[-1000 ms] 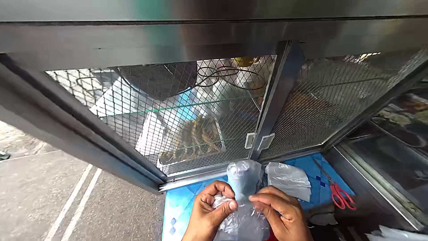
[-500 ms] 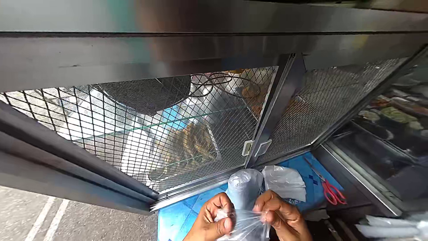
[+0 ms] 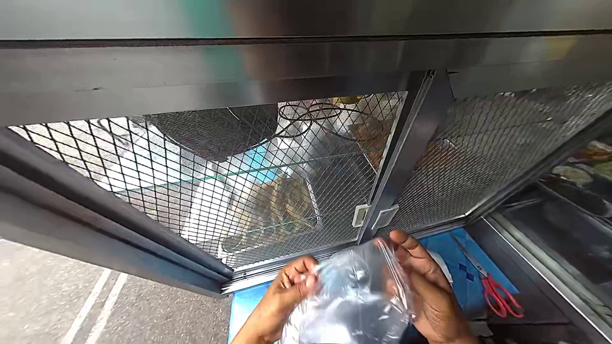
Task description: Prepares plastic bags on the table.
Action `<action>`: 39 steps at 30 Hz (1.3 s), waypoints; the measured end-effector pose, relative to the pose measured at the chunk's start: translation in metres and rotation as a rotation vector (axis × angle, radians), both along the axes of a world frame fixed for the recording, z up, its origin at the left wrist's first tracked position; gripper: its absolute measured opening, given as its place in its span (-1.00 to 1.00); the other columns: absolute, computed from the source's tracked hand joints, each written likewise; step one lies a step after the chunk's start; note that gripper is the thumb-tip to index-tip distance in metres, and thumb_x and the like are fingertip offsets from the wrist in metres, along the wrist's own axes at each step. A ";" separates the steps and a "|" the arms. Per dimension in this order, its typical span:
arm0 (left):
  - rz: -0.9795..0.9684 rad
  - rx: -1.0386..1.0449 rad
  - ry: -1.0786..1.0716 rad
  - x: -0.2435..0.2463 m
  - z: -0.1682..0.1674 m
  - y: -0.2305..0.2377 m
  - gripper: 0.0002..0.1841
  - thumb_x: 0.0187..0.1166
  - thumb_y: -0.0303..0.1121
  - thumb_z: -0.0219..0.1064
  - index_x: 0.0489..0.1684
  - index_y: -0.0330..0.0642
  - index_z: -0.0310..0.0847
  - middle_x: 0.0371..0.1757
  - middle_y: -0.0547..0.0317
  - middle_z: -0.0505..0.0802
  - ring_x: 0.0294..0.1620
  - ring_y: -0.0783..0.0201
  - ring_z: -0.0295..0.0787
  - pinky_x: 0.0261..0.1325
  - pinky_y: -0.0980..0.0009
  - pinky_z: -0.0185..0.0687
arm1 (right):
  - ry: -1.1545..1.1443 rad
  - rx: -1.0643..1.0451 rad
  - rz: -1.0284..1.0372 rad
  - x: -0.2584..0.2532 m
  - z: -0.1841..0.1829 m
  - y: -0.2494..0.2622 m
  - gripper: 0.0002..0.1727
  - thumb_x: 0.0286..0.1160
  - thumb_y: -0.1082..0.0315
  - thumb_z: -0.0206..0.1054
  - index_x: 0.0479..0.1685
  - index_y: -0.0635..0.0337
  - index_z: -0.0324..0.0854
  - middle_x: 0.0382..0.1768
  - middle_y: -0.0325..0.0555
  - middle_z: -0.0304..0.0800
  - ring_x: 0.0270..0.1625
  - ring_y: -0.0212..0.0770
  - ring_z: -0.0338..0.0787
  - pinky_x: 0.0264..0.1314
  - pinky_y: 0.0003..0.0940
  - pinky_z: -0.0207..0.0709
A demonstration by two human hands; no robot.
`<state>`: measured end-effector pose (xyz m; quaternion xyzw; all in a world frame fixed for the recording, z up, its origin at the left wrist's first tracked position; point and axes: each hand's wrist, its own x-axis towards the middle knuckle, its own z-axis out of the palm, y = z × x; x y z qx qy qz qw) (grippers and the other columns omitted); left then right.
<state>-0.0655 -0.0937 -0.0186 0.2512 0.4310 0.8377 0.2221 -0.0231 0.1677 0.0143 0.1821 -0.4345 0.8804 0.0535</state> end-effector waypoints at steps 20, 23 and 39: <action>0.263 -1.055 -0.037 -0.016 -0.165 0.009 -0.83 0.58 -0.45 0.30 -0.02 -0.30 0.72 -0.14 0.10 0.88 -0.09 0.28 0.83 0.15 0.20 0.73 | -0.622 1.606 -0.110 -0.007 -0.147 -0.008 -0.49 0.51 0.35 0.33 0.44 0.38 0.55 0.44 0.25 0.63 0.50 0.14 0.65 0.61 0.07 0.46; 0.304 -0.920 -0.003 -0.024 -0.131 -0.010 -0.78 0.67 -0.46 0.21 0.15 -0.26 0.67 -0.26 0.22 0.93 -0.22 0.36 0.89 0.04 0.32 0.78 | -0.381 1.341 -0.163 -0.001 -0.116 0.012 -0.41 0.29 0.54 0.38 0.46 0.36 0.58 0.59 0.13 0.51 0.61 -0.08 0.54 0.67 -0.19 0.45; -0.113 -0.939 0.125 -0.004 -0.104 -0.006 -0.54 0.74 -0.39 0.18 0.60 -0.33 0.43 0.13 0.15 0.93 0.17 0.34 0.87 0.42 0.25 0.67 | -0.514 1.100 -0.159 0.013 -0.183 -0.030 0.24 -0.17 0.13 0.84 0.66 0.51 0.24 0.53 0.21 0.56 0.61 -0.14 0.54 0.75 -0.29 0.31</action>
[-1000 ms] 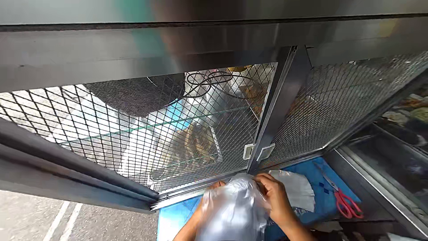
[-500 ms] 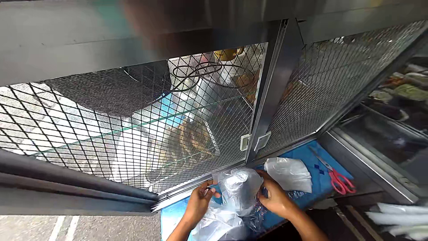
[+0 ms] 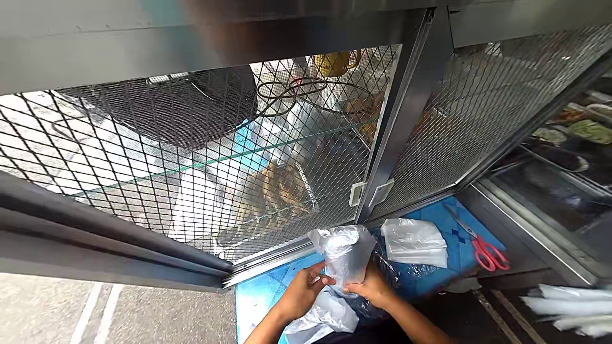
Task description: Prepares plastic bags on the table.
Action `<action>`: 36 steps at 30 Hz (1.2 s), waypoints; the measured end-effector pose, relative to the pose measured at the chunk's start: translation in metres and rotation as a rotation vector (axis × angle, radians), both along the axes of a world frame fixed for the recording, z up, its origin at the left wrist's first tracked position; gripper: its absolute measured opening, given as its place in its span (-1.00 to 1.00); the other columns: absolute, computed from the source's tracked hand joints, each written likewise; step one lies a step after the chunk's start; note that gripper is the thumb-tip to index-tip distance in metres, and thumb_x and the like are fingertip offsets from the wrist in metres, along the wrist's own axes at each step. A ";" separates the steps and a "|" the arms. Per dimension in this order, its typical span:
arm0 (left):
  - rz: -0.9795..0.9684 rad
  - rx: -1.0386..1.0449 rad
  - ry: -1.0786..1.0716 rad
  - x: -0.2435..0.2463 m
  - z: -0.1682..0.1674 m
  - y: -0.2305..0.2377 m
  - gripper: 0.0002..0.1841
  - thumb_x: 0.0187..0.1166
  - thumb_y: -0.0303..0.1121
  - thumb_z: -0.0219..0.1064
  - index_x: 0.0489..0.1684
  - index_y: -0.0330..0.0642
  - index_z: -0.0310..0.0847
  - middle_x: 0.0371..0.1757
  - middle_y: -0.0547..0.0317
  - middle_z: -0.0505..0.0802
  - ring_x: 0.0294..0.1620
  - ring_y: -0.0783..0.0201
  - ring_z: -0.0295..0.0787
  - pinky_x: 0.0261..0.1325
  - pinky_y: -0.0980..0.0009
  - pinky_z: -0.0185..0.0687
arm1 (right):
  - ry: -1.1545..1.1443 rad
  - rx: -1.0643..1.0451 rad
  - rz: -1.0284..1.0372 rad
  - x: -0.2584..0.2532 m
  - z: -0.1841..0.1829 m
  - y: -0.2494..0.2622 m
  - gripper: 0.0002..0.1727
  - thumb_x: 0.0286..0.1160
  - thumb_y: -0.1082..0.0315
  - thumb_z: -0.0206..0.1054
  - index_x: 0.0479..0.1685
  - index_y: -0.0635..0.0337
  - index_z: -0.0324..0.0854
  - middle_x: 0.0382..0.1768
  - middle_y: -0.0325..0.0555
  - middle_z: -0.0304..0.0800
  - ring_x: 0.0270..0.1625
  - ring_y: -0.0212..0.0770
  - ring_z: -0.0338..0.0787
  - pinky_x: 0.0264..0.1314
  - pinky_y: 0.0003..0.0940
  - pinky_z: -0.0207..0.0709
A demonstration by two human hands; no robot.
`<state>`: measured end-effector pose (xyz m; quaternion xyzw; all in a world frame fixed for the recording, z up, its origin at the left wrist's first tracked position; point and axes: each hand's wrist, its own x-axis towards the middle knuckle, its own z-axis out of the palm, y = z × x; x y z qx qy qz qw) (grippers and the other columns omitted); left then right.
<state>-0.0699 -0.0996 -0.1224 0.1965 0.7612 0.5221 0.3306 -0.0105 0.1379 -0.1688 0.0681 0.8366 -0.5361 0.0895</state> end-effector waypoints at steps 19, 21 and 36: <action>0.292 0.898 0.527 0.018 0.150 0.022 -0.48 0.57 -0.08 0.45 0.45 -0.10 0.59 -0.05 0.05 0.96 -0.04 0.28 0.94 0.08 0.47 0.83 | 0.735 -0.167 0.110 0.017 0.195 -0.019 -0.57 0.35 0.17 0.63 0.06 0.26 0.70 -0.27 -0.24 0.82 -0.19 -0.45 0.80 -0.04 -0.52 0.75; 0.289 0.883 0.491 0.021 0.146 0.017 -0.38 0.44 -0.13 0.58 0.49 -0.13 0.56 0.03 0.00 0.94 0.00 0.25 0.93 0.07 0.47 0.83 | 0.704 -0.283 0.080 0.019 0.193 -0.016 -0.68 0.33 0.32 0.63 -0.05 0.27 0.70 -0.33 -0.25 0.81 -0.28 -0.45 0.80 -0.13 -0.53 0.76; 0.595 0.781 0.251 0.035 0.130 0.014 -0.86 0.37 -0.30 0.60 -0.28 -0.13 0.85 -0.37 0.19 0.88 -0.41 0.50 0.80 -0.29 0.60 0.75 | 0.809 0.026 0.006 0.015 0.175 -0.021 -0.75 0.72 0.24 0.26 -0.25 0.20 0.71 -0.54 -0.35 0.70 -0.50 -0.65 0.59 -0.46 -0.75 0.45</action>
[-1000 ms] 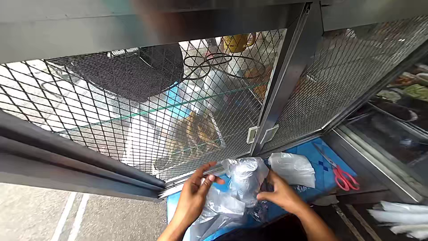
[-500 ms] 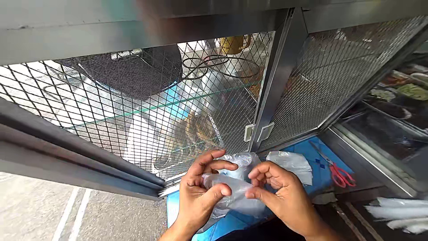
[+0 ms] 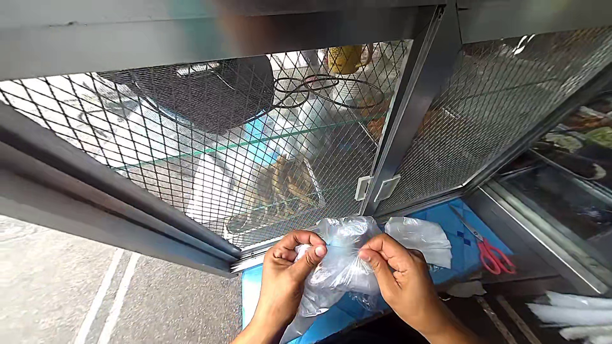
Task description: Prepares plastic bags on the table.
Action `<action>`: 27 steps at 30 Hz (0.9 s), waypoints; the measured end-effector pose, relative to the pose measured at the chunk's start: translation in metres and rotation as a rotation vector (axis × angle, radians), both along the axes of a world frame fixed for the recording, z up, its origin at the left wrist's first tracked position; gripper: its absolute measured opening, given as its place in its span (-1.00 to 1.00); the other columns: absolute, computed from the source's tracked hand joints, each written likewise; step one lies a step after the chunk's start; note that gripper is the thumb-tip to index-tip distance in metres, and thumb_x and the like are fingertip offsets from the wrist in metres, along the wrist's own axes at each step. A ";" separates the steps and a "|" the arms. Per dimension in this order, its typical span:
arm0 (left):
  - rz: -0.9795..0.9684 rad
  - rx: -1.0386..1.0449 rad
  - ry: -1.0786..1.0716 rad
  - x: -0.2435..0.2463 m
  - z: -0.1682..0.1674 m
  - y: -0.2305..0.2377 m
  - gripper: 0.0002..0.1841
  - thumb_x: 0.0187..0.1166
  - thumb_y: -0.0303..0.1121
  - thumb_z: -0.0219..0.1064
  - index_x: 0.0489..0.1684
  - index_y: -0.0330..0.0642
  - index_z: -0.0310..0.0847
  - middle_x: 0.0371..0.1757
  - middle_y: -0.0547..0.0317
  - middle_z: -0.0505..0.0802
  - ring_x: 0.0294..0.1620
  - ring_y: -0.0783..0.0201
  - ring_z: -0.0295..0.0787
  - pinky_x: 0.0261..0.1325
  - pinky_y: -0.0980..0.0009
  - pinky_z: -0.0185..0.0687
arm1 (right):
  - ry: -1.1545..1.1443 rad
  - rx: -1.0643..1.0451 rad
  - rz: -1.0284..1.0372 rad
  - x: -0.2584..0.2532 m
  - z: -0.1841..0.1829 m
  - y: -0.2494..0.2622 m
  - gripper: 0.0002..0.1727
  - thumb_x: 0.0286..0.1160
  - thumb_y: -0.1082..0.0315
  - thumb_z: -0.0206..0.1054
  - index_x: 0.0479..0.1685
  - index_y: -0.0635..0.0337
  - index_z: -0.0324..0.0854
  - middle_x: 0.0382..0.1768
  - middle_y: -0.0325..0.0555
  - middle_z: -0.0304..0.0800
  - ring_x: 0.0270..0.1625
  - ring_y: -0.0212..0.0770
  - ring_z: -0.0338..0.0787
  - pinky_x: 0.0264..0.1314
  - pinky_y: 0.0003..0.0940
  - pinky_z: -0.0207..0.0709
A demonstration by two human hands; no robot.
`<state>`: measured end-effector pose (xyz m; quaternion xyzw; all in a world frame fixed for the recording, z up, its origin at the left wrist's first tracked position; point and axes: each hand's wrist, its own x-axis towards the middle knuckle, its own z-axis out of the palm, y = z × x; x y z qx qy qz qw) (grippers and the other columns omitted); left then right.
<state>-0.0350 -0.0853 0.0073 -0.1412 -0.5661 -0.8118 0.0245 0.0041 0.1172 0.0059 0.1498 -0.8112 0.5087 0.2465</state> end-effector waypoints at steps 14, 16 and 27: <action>-0.447 0.316 -0.166 0.004 -0.027 0.007 -0.85 0.49 -0.22 0.53 -0.26 0.00 0.68 -0.48 0.43 0.70 -0.50 0.61 0.62 -0.34 0.67 0.60 | -0.013 -0.163 0.050 0.003 -0.021 0.006 -0.82 0.66 0.28 0.32 -0.22 0.20 0.70 -0.41 -0.29 0.77 -0.36 -0.54 0.72 -0.28 -0.64 0.64; -0.534 0.299 -0.165 0.005 -0.039 0.007 -0.85 0.52 -0.20 0.51 -0.20 0.00 0.73 -0.45 0.43 0.75 -0.45 0.61 0.68 -0.30 0.66 0.64 | -0.062 -0.350 0.228 0.004 -0.019 0.011 -0.78 0.74 0.27 0.25 -0.17 0.24 0.67 -0.19 -0.17 0.80 -0.07 -0.35 0.80 0.04 -0.43 0.73; -0.802 0.392 -0.184 -0.007 -0.060 -0.014 -0.82 0.70 -0.22 0.31 0.03 0.00 0.79 -0.15 0.32 0.91 -0.14 0.53 0.85 0.00 0.57 0.75 | -0.275 -1.309 0.755 -0.006 -0.006 0.036 -0.48 0.60 0.34 0.28 0.58 0.01 0.52 0.04 -0.06 0.85 -0.28 -0.35 0.81 -0.26 -0.50 0.69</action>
